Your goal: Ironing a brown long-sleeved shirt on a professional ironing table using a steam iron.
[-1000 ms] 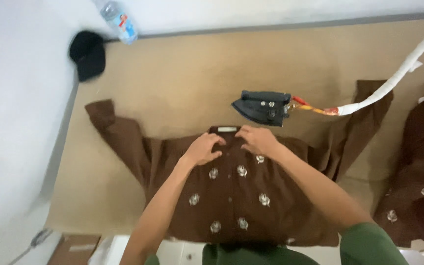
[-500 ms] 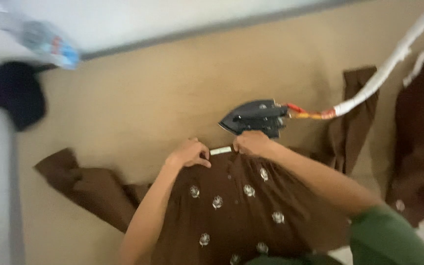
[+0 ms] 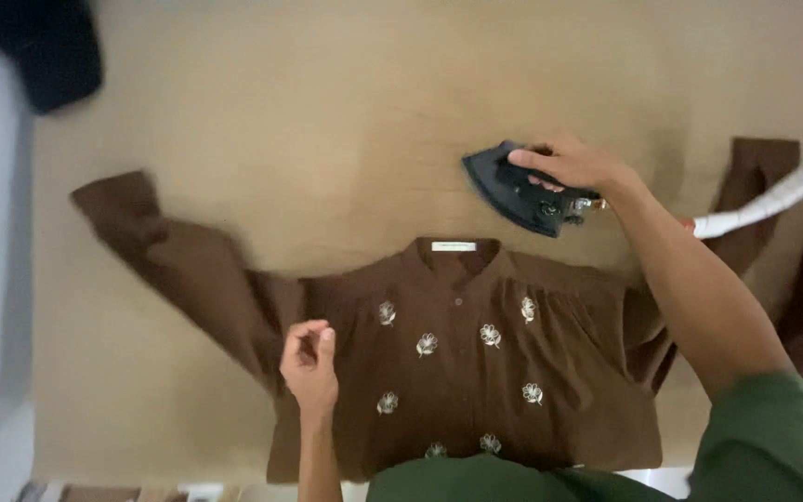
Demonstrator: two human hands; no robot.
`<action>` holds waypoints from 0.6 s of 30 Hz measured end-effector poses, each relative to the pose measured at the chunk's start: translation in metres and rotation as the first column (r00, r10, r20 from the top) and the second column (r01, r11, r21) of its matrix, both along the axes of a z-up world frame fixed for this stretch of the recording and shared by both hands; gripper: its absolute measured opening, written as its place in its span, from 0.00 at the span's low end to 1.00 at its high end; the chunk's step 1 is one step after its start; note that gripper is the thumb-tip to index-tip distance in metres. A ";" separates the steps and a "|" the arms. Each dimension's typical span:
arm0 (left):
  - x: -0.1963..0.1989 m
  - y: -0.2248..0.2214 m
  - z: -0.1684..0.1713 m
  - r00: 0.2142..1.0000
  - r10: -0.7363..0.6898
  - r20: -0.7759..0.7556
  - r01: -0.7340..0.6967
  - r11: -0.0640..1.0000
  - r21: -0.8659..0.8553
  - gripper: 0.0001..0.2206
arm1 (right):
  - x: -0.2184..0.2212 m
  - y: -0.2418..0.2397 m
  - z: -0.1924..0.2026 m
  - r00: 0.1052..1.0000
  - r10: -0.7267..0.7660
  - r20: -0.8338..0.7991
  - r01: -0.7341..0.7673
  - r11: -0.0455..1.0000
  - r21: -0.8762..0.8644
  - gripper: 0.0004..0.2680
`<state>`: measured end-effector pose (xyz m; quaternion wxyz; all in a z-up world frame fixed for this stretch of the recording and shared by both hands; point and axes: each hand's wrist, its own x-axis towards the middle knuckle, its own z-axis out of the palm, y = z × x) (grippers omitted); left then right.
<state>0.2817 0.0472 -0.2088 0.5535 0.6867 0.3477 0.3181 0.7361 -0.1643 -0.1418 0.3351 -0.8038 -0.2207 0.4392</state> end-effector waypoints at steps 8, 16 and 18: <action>-0.048 -0.042 0.017 0.987 0.007 -0.163 -0.017 0.998 -0.060 0.04 | -0.110 0.072 0.111 0.876 0.437 0.207 -0.365 0.879 -0.308 0.27; 0.026 -0.085 0.036 0.927 -0.337 -0.166 0.350 0.935 0.056 0.07 | -0.127 0.117 0.021 0.719 0.653 0.237 -0.517 0.731 -0.446 0.26; 0.038 -0.098 0.033 0.916 -0.381 -0.125 0.392 0.917 0.073 0.07 | -0.112 0.123 0.010 0.713 0.641 0.285 -0.508 0.752 -0.421 0.27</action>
